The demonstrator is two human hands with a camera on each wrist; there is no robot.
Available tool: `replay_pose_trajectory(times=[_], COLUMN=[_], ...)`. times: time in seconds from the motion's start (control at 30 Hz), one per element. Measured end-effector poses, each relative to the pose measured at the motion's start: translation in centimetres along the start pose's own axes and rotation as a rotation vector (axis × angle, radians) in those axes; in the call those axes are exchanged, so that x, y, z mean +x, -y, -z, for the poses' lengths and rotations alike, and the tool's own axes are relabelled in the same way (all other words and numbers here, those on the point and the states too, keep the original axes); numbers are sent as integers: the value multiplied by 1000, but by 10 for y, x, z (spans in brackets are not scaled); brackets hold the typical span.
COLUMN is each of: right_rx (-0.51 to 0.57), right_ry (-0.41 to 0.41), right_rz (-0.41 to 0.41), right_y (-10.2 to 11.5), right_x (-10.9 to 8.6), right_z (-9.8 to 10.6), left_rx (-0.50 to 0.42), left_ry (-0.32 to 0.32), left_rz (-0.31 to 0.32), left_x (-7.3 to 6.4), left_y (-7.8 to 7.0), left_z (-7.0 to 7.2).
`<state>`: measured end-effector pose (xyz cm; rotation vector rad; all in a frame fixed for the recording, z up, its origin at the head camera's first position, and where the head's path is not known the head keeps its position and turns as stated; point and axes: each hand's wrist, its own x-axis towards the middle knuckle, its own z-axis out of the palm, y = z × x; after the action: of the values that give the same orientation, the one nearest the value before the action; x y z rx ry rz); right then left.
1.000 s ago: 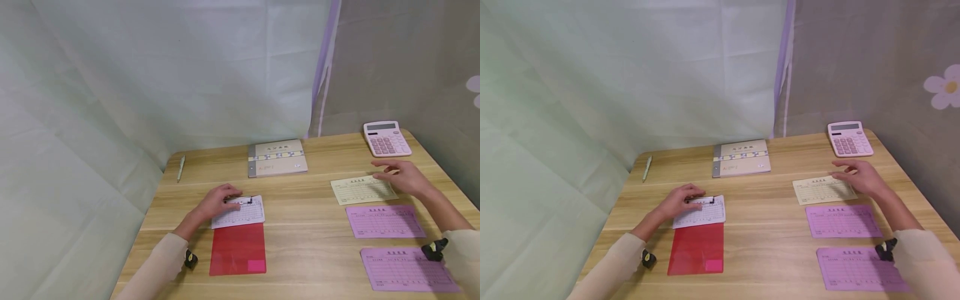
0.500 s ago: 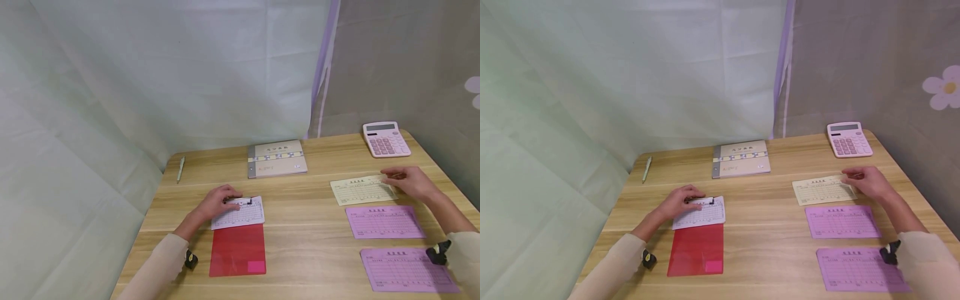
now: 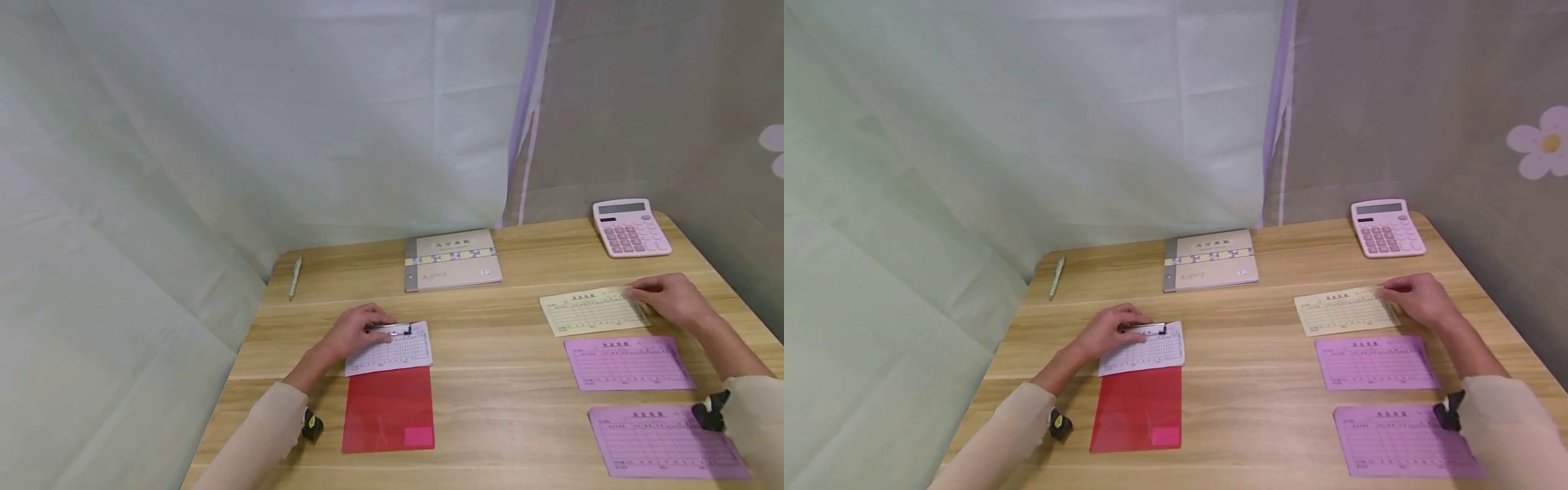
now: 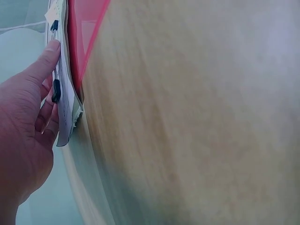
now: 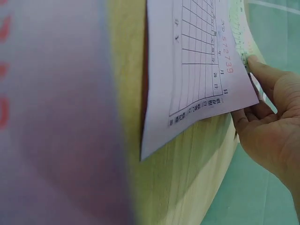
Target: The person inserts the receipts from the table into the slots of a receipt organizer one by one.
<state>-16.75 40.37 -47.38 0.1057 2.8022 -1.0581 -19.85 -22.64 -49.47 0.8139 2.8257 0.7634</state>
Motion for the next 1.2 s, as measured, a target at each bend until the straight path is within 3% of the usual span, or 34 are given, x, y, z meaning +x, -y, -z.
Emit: replay_pose_trajectory(times=[0.3,0.63,0.83,1.2], right_rx=[-10,35,130,391], right_ry=[-8,39,88,241], right_rz=[44,132,154,130], right_y=[13,64,95,138], right_x=[6,8,5,-7], right_z=[9,-1,-22,-83], left_rx=[-8,2,-13,-21], left_ry=[-8,-4,2,-11], left_rz=[-26,-14,3,-12], left_x=[1,2,2,1], left_y=[0,0,0,0], left_z=[0,-2,-1,0])
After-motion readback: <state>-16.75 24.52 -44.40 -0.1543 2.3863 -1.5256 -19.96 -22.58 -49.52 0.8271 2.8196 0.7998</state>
